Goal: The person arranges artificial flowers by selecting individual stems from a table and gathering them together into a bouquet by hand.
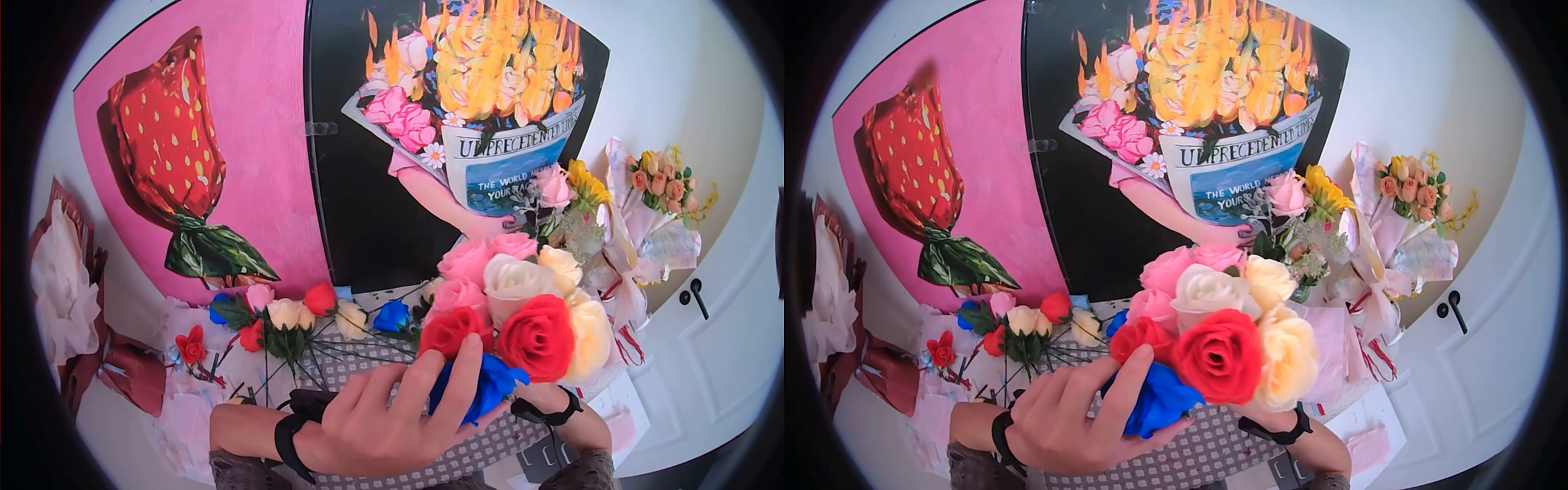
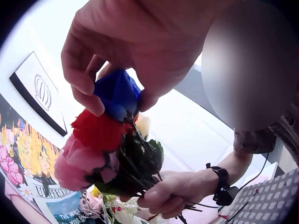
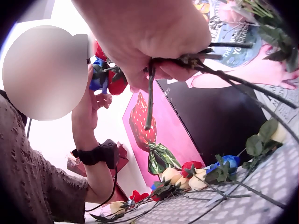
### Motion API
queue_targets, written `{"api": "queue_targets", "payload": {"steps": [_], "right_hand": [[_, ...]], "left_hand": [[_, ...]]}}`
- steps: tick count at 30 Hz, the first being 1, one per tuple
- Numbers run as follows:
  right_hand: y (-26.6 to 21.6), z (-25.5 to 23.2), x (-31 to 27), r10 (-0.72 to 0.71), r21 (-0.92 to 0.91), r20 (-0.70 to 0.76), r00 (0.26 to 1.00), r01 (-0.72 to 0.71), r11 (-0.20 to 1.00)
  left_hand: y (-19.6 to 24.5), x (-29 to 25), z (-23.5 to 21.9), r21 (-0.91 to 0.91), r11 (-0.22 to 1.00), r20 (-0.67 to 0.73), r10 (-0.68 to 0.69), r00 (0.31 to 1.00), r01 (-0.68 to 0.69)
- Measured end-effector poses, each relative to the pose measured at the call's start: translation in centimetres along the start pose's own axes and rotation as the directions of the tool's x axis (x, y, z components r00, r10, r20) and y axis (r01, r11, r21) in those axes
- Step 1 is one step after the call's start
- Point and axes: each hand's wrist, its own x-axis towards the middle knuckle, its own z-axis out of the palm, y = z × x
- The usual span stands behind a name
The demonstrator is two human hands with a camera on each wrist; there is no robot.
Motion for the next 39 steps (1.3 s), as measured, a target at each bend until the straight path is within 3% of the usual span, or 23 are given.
{"api": "queue_targets", "payload": {"steps": [2, 4, 6, 10, 12, 14, 17, 19, 20, 22, 23, 24, 26, 27, 31, 33, 37, 39], "right_hand": [[0.3, 0.6, -0.2, -0.001, -0.021, -0.005, 1.0, 0.001, 1.0], [1.1, -2.0, -1.6, -0.002, -0.039, -0.014, 1.0, 0.002, 0.999], [-0.1, 0.0, 1.4, -0.004, -0.057, -0.025, 1.0, 0.003, 0.998], [0.1, 0.8, 1.9, -0.007, -0.088, -0.045, 0.999, 0.003, 0.996], [1.3, -1.2, -0.2, -0.009, -0.101, -0.055, 0.998, 0.003, 0.995], [-1.3, 2.8, 5.6, -0.012, -0.114, -0.064, 0.998, 0.004, 0.993], [-0.2, 1.7, 3.9, -0.016, -0.137, -0.074, 0.997, 0.006, 0.991], [-0.7, 2.2, 4.0, -0.006, -0.214, -0.154, 0.988, -0.027, 0.977], [-1.7, 2.7, 4.1, -0.003, -0.212, -0.151, 0.989, -0.029, 0.977], [-3.6, 3.5, 4.6, 0.149, 0.209, -0.12, 0.982, -0.122, 0.97], [-4.0, 3.7, 5.0, 0.196, 0.297, -0.161, 0.967, -0.142, 0.944], [-4.3, 3.5, 5.1, 0.201, 0.301, -0.162, 0.966, -0.145, 0.942], [-5.0, 2.9, 5.4, 0.28, 0.235, -0.227, 0.933, -0.227, 0.945], [-6.0, 3.0, 5.6, 0.315, 0.298, -0.228, 0.921, -0.242, 0.924], [-6.5, 3.1, 6.2, 0.364, 0.348, -0.218, 0.905, -0.277, 0.896], [-6.0, 3.5, 6.1, 0.349, 0.39, -0.213, 0.913, -0.248, 0.887], [-5.2, 4.0, 6.1, 0.32, 0.488, -0.216, 0.923, -0.182, 0.854], [-6.0, 3.8, 6.2, 0.348, 0.557, -0.168, 0.922, -0.202, 0.805]], "left_hand": [[-0.1, -0.4, 0.4, -0.034, 0.999, -0.013, -0.004, 1.0, 0.004], [-0.7, -1.0, 1.1, -0.068, 0.991, -0.087, 0.11, 0.99, -0.116], [-0.6, -1.4, 1.0, -0.118, 0.985, -0.087, 0.113, 0.99, -0.123], [-1.2, -1.8, 0.6, -0.224, 0.962, -0.073, 0.146, 0.987, -0.159], [-1.4, -2.1, 0.6, -0.25, 0.949, -0.084, 0.176, 0.981, -0.192], [-1.5, -2.6, 0.3, -0.274, 0.935, -0.097, 0.204, 0.974, -0.224], [-1.3, -3.1, -0.7, -0.361, 0.894, -0.084, 0.254, 0.964, -0.267], [-1.0, -2.9, -1.9, -0.549, 0.832, -0.06, 0.054, 0.997, -0.079], [-1.3, -3.4, -2.0, -0.548, 0.833, -0.056, 0.051, 0.997, -0.074], [-2.6, -5.4, -2.6, -0.578, 0.816, 0.205, 0.127, 0.971, 0.015], [-2.8, -6.0, -2.9, -0.544, 0.838, 0.232, 0.113, 0.966, 0.033], [-3.1, -6.5, -3.3, -0.545, 0.838, 0.238, 0.114, 0.965, 0.035], [-3.5, -7.1, -4.2, -0.478, 0.862, 0.303, -0.021, 0.953, 0.171], [-3.5, -7.6, -4.4, -0.492, 0.825, 0.375, -0.086, 0.923, 0.277], [-3.6, -8.9, -4.4, -0.511, 0.776, 0.495, -0.086, 0.865, 0.37], [-3.1, -8.0, -4.5, -0.477, 0.654, 0.764, -0.021, 0.645, 0.586], [-3.6, -9.6, -2.1, -0.499, 0.602, 0.809, 0.065, 0.584, 0.624], [-4.1, -9.7, -1.3, -0.414, 0.485, 0.906, 0.138, 0.4, 0.77]]}}
